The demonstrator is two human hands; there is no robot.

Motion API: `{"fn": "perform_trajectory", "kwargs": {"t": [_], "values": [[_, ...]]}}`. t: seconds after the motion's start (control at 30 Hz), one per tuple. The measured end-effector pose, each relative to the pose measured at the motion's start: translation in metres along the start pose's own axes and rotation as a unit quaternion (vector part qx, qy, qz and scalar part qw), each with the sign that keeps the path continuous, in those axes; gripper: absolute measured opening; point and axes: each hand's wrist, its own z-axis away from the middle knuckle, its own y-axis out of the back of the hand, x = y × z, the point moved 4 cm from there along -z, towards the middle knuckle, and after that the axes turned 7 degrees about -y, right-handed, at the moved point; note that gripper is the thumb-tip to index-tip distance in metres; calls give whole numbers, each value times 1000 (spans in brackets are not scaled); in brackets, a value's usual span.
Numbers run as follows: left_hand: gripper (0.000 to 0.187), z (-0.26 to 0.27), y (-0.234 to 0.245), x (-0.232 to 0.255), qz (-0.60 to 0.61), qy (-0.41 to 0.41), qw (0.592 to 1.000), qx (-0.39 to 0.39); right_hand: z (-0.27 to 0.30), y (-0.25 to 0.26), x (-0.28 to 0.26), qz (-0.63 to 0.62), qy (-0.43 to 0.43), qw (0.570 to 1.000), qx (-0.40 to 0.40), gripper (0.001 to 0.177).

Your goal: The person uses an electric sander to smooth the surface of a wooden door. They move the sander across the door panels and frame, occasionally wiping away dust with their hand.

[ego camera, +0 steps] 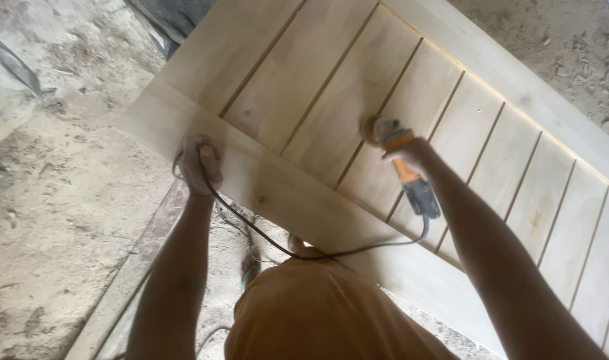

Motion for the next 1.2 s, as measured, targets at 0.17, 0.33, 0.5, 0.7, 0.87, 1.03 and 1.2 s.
{"fn": "perform_trajectory", "kwargs": {"t": [0.17,0.33,0.5,0.7,0.87,1.03,1.2], "values": [[37,5,-12,-36,38,174,984,3,14,-15,-4,-28,10,1000,3,34],[28,13,-13,-39,91,180,979,7,75,-64,9,11,-7,1000,1,39],[39,13,-11,-34,65,132,989,-19,109,-93,12,-19,44,999,-8,39],[44,15,-12,-45,-25,88,995,-43,119,-121,-17,13,-4,1000,14,46],[36,12,-9,-33,-39,38,998,-31,123,-133,-49,-4,-11,1000,-6,44],[32,10,-13,-34,-31,76,995,-48,92,-136,-71,0,33,999,-2,42],[37,11,-11,-35,-52,71,995,-53,61,-106,-82,-52,14,999,-5,38]]}}
